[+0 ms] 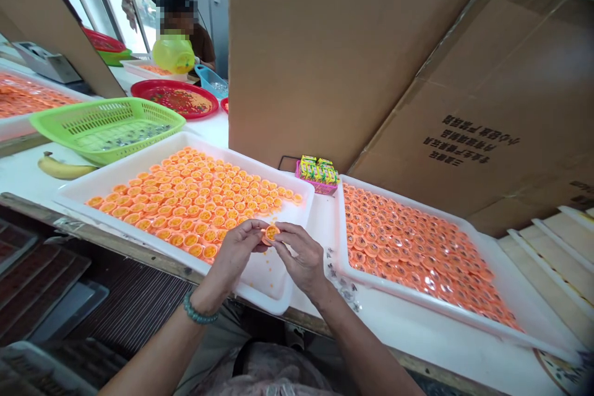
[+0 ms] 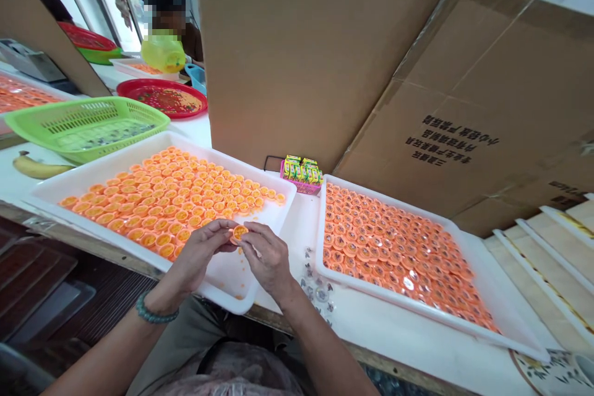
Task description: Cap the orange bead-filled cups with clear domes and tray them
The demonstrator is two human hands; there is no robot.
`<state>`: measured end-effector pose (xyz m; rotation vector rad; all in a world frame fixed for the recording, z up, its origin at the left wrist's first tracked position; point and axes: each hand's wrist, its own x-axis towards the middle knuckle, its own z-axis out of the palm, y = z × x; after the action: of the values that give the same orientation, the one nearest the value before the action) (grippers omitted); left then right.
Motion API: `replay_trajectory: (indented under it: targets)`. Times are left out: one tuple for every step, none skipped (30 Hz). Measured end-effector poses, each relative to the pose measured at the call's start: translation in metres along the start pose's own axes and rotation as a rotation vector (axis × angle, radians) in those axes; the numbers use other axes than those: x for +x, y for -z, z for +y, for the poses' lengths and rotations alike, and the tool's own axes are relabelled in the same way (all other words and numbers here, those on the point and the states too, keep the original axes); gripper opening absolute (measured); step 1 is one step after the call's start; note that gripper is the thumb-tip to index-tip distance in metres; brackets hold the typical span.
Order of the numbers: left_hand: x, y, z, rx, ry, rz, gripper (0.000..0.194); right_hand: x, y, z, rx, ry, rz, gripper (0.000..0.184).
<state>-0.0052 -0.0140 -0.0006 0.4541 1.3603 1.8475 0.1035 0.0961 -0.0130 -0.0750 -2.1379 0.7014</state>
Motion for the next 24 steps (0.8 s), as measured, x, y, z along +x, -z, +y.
replay_trajectory:
  targets:
    - [0.0,0.0,0.001,-0.03,0.009,-0.015,0.014,0.001,-0.001,0.0,0.007,-0.022,0.011,0.015]
    - [-0.001,0.001,0.002,-0.063,0.014,-0.03,0.014,0.003,-0.001,0.0,0.01,-0.042,0.019,0.014]
    - [-0.001,0.001,0.002,-0.091,0.019,-0.043,0.014,0.004,-0.002,0.0,0.011,-0.059,0.023,0.013]
    - [-0.001,0.001,0.003,-0.108,0.027,-0.052,0.014,0.006,-0.003,0.0,0.012,-0.073,0.024,0.012]
    - [-0.001,0.0,0.003,-0.116,0.039,-0.057,0.014,0.007,-0.004,0.0,0.014,-0.083,0.019,0.01]
    - [-0.001,0.0,0.003,-0.115,0.053,-0.058,0.015,0.007,-0.004,0.0,0.017,-0.092,0.011,0.009]
    - [0.0,0.0,0.003,-0.109,0.066,-0.057,0.016,0.007,-0.005,-0.001,0.022,-0.099,0.004,0.007]
    - [0.0,0.0,0.003,-0.1,0.079,-0.055,0.017,0.007,-0.005,-0.002,0.027,-0.107,0.0,0.006]
    - [0.001,0.0,0.003,-0.097,0.092,-0.05,0.018,0.006,-0.004,-0.003,0.031,-0.114,0.001,0.005]
    - [0.003,0.0,0.003,-0.103,0.11,-0.042,0.019,0.004,-0.003,-0.005,0.032,-0.122,0.006,0.005]
    - [0.004,0.001,0.003,-0.116,0.135,-0.033,0.019,0.003,-0.001,-0.006,0.03,-0.131,0.012,0.004]
    - [0.005,0.002,0.003,-0.134,0.168,-0.024,0.018,0.001,0.001,-0.008,0.025,-0.141,0.013,0.004]
    - [0.007,0.003,0.002,-0.154,0.202,-0.017,0.017,-0.001,0.004,-0.009,0.02,-0.152,0.008,0.005]
    - [0.008,0.005,0.002,-0.17,0.233,-0.013,0.016,-0.003,0.006,-0.01,0.015,-0.164,-0.004,0.006]
    - [0.009,0.006,0.002,-0.18,0.257,-0.012,0.014,-0.005,0.008,-0.011,0.009,-0.177,-0.02,0.01]
    - [0.01,0.007,0.002,-0.182,0.273,-0.018,0.012,-0.006,0.01,-0.011,0.0,-0.191,-0.035,0.015]
    - [0.01,0.008,0.002,-0.179,0.284,-0.029,0.011,-0.007,0.01,-0.011,-0.009,-0.208,-0.047,0.021]
    - [0.01,0.008,0.001,-0.173,0.289,-0.045,0.011,-0.008,0.01,-0.011,-0.017,-0.23,-0.055,0.027]
    - [0.01,0.009,0.001,-0.164,0.293,-0.066,0.01,-0.008,0.008,-0.011,-0.022,-0.253,-0.062,0.03]
    - [0.01,0.009,0.001,-0.156,0.295,-0.086,0.009,-0.008,0.006,-0.011,-0.018,-0.275,-0.068,0.029]
    - [0.009,0.009,0.0,-0.149,0.293,-0.103,0.009,-0.008,0.003,-0.011,-0.007,-0.292,-0.07,0.026]
    - [0.009,0.009,0.0,-0.145,0.291,-0.113,0.009,-0.009,0.0,-0.01,0.008,-0.306,-0.067,0.023]
    - [0.009,0.008,0.0,-0.143,0.287,-0.12,0.01,-0.009,-0.004,-0.01,0.02,-0.313,-0.058,0.019]
    - [0.009,0.008,0.0,-0.141,0.283,-0.129,0.011,-0.01,-0.007,-0.01,0.025,-0.314,-0.041,0.017]
